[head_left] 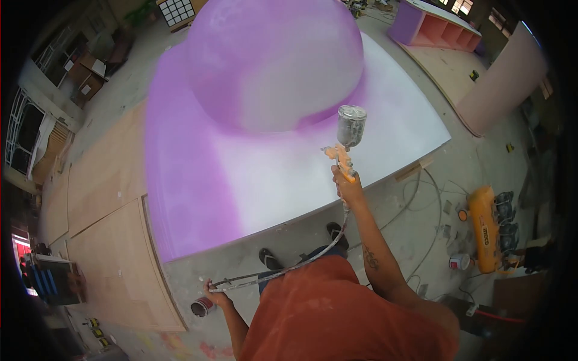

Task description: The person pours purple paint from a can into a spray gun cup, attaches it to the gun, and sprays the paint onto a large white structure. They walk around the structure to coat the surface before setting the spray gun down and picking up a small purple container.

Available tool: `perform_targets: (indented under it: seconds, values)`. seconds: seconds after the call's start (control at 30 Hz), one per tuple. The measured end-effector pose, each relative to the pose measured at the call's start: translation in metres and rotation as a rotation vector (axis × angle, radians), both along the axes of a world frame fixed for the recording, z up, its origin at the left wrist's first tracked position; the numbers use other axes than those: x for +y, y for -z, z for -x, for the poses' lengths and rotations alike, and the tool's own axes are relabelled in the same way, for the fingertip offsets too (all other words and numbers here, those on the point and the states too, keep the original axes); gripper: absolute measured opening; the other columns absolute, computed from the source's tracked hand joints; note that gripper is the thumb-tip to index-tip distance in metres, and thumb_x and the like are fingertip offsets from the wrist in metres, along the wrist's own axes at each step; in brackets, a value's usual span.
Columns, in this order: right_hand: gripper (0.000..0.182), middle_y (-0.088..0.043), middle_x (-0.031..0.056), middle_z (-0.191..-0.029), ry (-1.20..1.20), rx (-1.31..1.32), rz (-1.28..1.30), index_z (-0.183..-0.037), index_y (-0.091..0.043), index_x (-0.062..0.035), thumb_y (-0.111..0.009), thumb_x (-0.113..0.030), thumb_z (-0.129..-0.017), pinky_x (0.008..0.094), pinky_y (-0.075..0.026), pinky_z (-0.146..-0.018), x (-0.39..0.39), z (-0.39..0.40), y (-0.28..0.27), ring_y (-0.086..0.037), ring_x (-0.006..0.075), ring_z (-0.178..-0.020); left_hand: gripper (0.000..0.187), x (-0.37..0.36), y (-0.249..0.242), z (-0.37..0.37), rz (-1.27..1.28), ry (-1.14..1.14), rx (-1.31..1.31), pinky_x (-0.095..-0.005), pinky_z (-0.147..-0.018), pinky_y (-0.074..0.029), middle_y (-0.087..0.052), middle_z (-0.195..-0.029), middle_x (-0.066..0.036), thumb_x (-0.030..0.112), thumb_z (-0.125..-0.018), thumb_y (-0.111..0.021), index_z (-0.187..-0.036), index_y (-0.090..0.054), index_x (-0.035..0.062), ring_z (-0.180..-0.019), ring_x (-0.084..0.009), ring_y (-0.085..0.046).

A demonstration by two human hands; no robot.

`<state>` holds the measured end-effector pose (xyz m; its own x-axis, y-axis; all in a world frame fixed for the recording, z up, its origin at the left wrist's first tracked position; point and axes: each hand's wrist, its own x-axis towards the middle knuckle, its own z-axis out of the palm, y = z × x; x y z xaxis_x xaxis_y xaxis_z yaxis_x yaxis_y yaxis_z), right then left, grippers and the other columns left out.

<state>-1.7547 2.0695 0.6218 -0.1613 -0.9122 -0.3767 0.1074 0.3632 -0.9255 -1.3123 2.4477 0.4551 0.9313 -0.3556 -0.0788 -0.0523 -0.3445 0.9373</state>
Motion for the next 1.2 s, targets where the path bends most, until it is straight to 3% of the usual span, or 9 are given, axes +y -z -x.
perform_targets:
  seconds: [0.13,0.17,0.33,0.5,0.6,0.67,0.83,1.0,1.2]
  values:
    - [0.03,-0.046,-0.0068,-0.06,-0.044,-0.048,0.041,-0.077,-0.053,-0.0138,-0.069,-0.033,-0.093,0.0209,-0.027,-0.036,0.002,0.003,0.002,-0.034,0.0015,-0.041,0.024,0.042,0.008,0.016,0.031,-0.02,-0.05,-0.0364,-0.098,-0.044,-0.06,-0.118,-0.01,0.012,-0.101,-0.049,-0.122,-0.06,0.0047,-0.113,-0.0222,-0.054]
    - [0.033,-0.051,-0.0039,-0.064,-0.07,-0.026,0.041,-0.079,-0.057,-0.0099,-0.07,-0.037,-0.092,0.0226,-0.031,-0.04,0.001,0.007,0.005,-0.04,0.0039,-0.045,0.025,0.041,-0.012,0.034,0.044,-0.116,0.16,-0.0372,-0.098,-0.044,-0.06,-0.119,-0.011,0.011,-0.101,-0.048,-0.123,-0.06,0.0055,-0.114,-0.0228,-0.054]
    - [0.039,-0.056,-0.0008,-0.068,-0.134,0.019,0.145,-0.079,-0.061,-0.0054,-0.07,-0.041,-0.092,0.0254,-0.037,-0.045,-0.008,0.019,0.021,-0.046,0.0075,-0.051,0.026,0.054,-0.019,0.083,0.136,-0.228,0.209,-0.0407,-0.097,-0.045,-0.057,-0.122,-0.012,0.009,-0.101,-0.047,-0.124,-0.059,0.0061,-0.114,-0.0251,-0.053]
    - [0.033,-0.058,-0.0017,-0.07,-0.241,-0.113,0.162,-0.098,-0.071,-0.0015,-0.064,-0.034,-0.098,0.0268,-0.041,-0.057,0.009,0.024,-0.017,-0.048,0.0083,-0.06,0.027,0.083,0.012,0.099,0.256,-0.305,0.212,-0.0429,-0.096,-0.046,-0.056,-0.123,-0.013,0.006,-0.1,-0.045,-0.125,-0.057,0.0051,-0.113,-0.0271,-0.053]
    - [0.034,-0.06,-0.0001,-0.074,-0.216,-0.035,0.316,-0.102,-0.07,-0.0017,-0.064,-0.034,-0.097,0.0269,-0.043,-0.063,0.004,0.018,0.0,-0.051,0.0094,-0.066,0.026,0.08,0.019,0.113,0.152,-0.194,0.116,-0.0413,-0.095,-0.046,-0.057,-0.12,-0.012,0.006,-0.099,-0.046,-0.122,-0.059,0.0041,-0.11,-0.0253,-0.054]
    - [0.033,-0.062,0.0007,-0.077,-0.234,0.021,0.262,-0.103,-0.069,-0.0016,-0.064,-0.034,-0.097,0.0276,-0.044,-0.067,0.002,0.022,0.005,-0.052,0.01,-0.069,0.023,0.069,0.013,0.126,0.037,-0.143,0.13,-0.032,-0.071,-0.052,-0.061,-0.098,-0.009,0.01,-0.1,-0.047,-0.118,-0.06,0.0041,-0.084,-0.0188,-0.061]
    - [0.033,-0.065,0.0026,-0.082,-0.179,0.184,0.253,-0.107,-0.068,-0.0014,-0.064,-0.033,-0.097,0.0294,-0.048,-0.075,0.01,0.012,-0.007,-0.057,0.0113,-0.076,0.021,0.077,0.057,0.095,-0.115,0.072,-0.096,-0.0286,-0.078,-0.049,-0.06,-0.102,-0.008,0.007,-0.099,-0.05,-0.115,-0.064,0.0029,-0.093,-0.0161,-0.058]
    - [0.039,-0.066,0.0057,-0.088,-0.158,0.073,0.526,-0.116,-0.065,0.0018,-0.063,-0.033,-0.098,0.031,-0.05,-0.08,0.01,0.001,-0.011,-0.063,0.0133,-0.084,0.021,0.073,0.067,0.101,-0.077,0.088,0.035,-0.03,-0.085,-0.047,-0.06,-0.107,-0.008,0.003,-0.098,-0.049,-0.112,-0.064,0.0019,-0.096,-0.0173,-0.057]
    - [0.038,-0.058,0.0035,-0.077,-0.203,0.064,0.314,-0.11,-0.066,-0.0008,-0.063,-0.037,-0.098,0.0313,-0.045,-0.069,0.012,0.01,-0.002,-0.049,0.0123,-0.071,0.021,0.069,0.064,0.114,-0.162,0.211,-0.1,-0.031,-0.086,-0.047,-0.06,-0.105,-0.008,0.002,-0.097,-0.05,-0.112,-0.065,0.0029,-0.095,-0.0179,-0.057]
